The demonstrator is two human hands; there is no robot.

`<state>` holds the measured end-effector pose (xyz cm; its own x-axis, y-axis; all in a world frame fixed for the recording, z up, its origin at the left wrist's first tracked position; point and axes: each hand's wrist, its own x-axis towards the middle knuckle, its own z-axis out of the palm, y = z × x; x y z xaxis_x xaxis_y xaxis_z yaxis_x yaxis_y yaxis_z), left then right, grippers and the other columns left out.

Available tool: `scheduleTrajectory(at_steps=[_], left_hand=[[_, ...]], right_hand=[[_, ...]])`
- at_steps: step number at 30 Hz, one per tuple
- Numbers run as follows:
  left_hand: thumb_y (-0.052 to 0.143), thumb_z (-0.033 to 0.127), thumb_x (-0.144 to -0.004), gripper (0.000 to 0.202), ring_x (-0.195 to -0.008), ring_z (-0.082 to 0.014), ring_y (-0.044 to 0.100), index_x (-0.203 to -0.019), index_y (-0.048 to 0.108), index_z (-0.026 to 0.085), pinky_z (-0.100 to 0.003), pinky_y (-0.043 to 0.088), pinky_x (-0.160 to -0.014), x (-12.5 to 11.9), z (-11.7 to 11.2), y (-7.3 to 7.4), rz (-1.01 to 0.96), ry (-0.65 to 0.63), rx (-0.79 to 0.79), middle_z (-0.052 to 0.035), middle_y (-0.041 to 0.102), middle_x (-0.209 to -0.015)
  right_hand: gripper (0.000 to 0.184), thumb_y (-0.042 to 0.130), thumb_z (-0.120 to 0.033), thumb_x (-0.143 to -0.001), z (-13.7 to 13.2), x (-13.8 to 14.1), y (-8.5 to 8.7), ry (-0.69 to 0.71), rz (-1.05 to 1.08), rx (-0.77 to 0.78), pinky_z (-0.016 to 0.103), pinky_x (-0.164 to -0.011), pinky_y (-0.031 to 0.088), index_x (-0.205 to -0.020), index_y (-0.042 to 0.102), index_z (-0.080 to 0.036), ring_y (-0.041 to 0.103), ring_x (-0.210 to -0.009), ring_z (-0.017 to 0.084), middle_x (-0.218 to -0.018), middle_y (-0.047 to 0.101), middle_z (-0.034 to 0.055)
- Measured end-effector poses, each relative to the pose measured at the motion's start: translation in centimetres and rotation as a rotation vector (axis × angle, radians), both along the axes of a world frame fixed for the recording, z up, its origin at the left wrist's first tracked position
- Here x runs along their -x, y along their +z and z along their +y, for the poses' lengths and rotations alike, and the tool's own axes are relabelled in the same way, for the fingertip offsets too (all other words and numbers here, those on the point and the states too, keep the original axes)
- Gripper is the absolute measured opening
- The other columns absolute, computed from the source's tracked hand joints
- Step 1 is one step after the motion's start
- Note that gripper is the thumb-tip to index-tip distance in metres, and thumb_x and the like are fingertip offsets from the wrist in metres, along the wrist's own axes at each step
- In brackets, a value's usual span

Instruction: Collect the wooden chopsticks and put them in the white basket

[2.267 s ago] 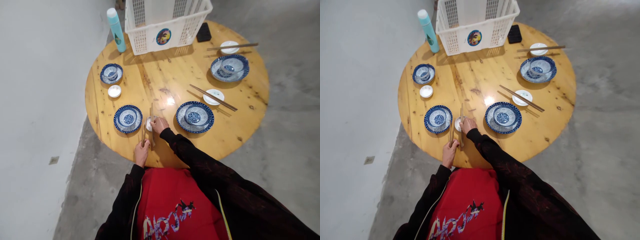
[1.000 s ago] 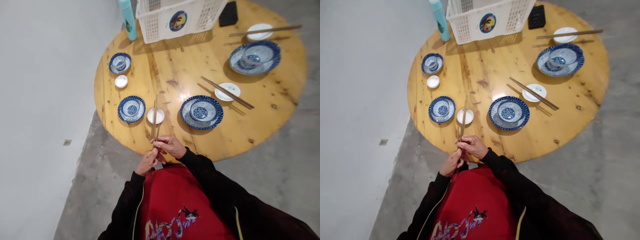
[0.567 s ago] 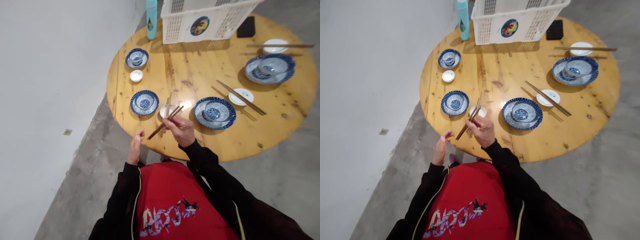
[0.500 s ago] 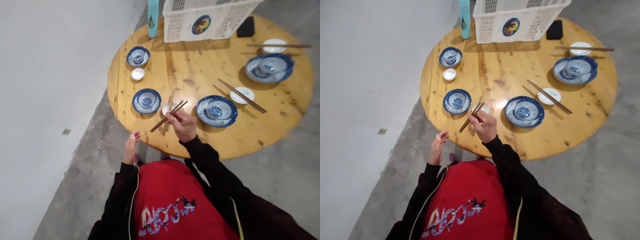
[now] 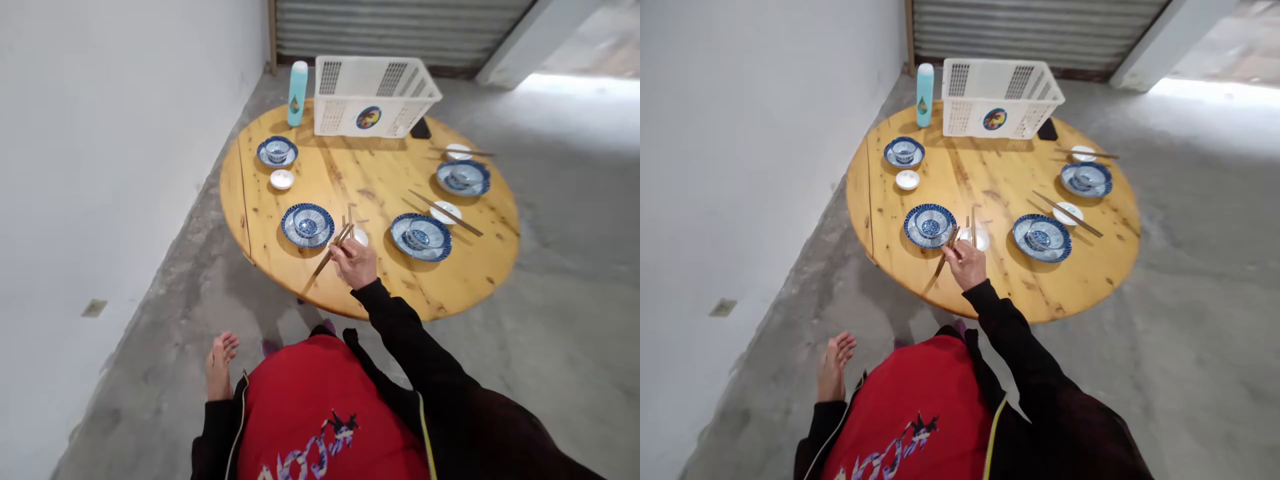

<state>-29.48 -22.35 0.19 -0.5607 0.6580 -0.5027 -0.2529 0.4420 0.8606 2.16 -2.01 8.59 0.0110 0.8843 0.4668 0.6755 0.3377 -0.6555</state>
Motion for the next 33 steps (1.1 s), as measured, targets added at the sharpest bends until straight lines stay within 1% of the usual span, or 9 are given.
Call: scheduleTrajectory(at_steps=[5,9,14,17,19,23,26,30,33], left_hand=[[0.06,0.082,-0.068,0.078,-0.093,-0.0258,0.07,-0.104,0.069,0.014,-0.034,0.051,-0.077,2.3,0.4,-0.5,-0.011,-0.066,0.023,-0.015,0.074,-0.103],[0.058,0.082,-0.069,0.078,-0.094,-0.0266,0.07,-0.106,0.069,0.014,-0.036,0.052,-0.078,3.1,1.9,-0.7,-0.009,-0.147,0.026,-0.0153,0.074,-0.104],[0.056,0.084,-0.069,0.081,-0.094,-0.0271,0.07,-0.108,0.069,0.014,-0.038,0.052,-0.081,4.2,6.0,-0.5,0.059,-0.275,0.018,-0.0157,0.074,-0.105],[0.054,0.083,-0.073,0.078,-0.093,-0.0277,0.07,-0.106,0.07,0.015,-0.04,0.053,-0.082,5.1,9.1,0.4,0.125,-0.38,0.003,-0.0144,0.074,-0.103],[0.055,0.083,-0.073,0.075,-0.091,-0.028,0.07,-0.105,0.071,0.017,-0.041,0.054,-0.083,5.6,11.4,1.5,0.159,-0.441,0.009,-0.0137,0.075,-0.101],[0.056,0.078,-0.077,0.068,-0.092,-0.0277,0.069,-0.105,0.072,0.018,-0.042,0.055,-0.086,6.0,16.8,4.3,0.2,-0.582,0.007,-0.0133,0.074,-0.101],[0.056,0.067,-0.085,0.054,-0.096,-0.0263,0.068,-0.106,0.073,0.02,-0.04,0.053,-0.091,5.4,21.9,6.6,0.259,-0.747,-0.103,-0.0115,0.073,-0.103],[0.054,0.056,-0.092,0.044,-0.106,-0.0255,0.066,-0.112,0.073,0.021,-0.037,0.049,-0.098,3.4,28.3,8.6,0.304,-0.896,-0.261,-0.011,0.072,-0.112],[0.054,0.057,-0.091,0.049,-0.102,-0.0253,0.067,-0.114,0.073,0.018,-0.036,0.05,-0.094,2.2,31.2,9.3,0.224,-1.001,-0.253,-0.0114,0.073,-0.108]], right_hand=[[0.032,0.054,-0.04,-0.093,-0.1,0.5,0.3,-0.045,0.016,0.02,0.027,-0.054,0.045,-0.068,0.058,-0.022,0.061,-0.056,0.016,-0.063,0.059,0.0019],[0.031,0.054,-0.039,-0.094,-0.2,1.2,0.5,-0.055,-0.006,0.017,0.028,-0.057,0.046,-0.07,0.061,-0.021,0.063,-0.059,0.016,-0.065,0.063,0.0028],[0.033,0.054,-0.035,-0.096,0.4,2.1,0.8,-0.052,-0.12,-0.01,0.028,-0.059,0.046,-0.067,0.061,-0.021,0.061,-0.058,0.016,-0.064,0.064,0.0034],[0.03,0.056,-0.031,-0.095,0.7,2.5,1.5,-0.037,-0.142,-0.031,0.029,-0.058,0.047,-0.068,0.064,-0.022,0.063,-0.06,0.018,-0.065,0.067,0.0038],[0.027,0.06,-0.031,-0.093,1.0,3.0,2.3,-0.068,-0.101,-0.04,0.03,-0.056,0.048,-0.068,0.067,-0.024,0.065,-0.059,0.019,-0.064,0.068,0.0035],[0.02,0.063,-0.034,-0.09,2.7,5.1,4.2,-0.218,0.201,0.054,0.032,-0.055,0.054,-0.073,0.072,-0.027,0.068,-0.059,0.021,-0.064,0.071,0.0019],[0.021,0.068,-0.041,-0.087,5.7,7.4,4.9,-0.277,0.499,0.215,0.033,-0.055,0.057,-0.076,0.076,-0.025,0.068,-0.056,0.021,-0.061,0.072,0.0014],[0.032,0.074,-0.052,-0.077,11.2,10.2,4.0,-0.168,0.842,0.427,0.031,-0.052,0.057,-0.07,0.075,-0.02,0.065,-0.05,0.018,-0.056,0.069,0.002],[0.038,0.079,-0.056,-0.067,14.5,11.9,2.9,-0.107,1.013,0.519,0.028,-0.05,0.056,-0.062,0.07,-0.019,0.064,-0.048,0.017,-0.053,0.066,0.0015]])
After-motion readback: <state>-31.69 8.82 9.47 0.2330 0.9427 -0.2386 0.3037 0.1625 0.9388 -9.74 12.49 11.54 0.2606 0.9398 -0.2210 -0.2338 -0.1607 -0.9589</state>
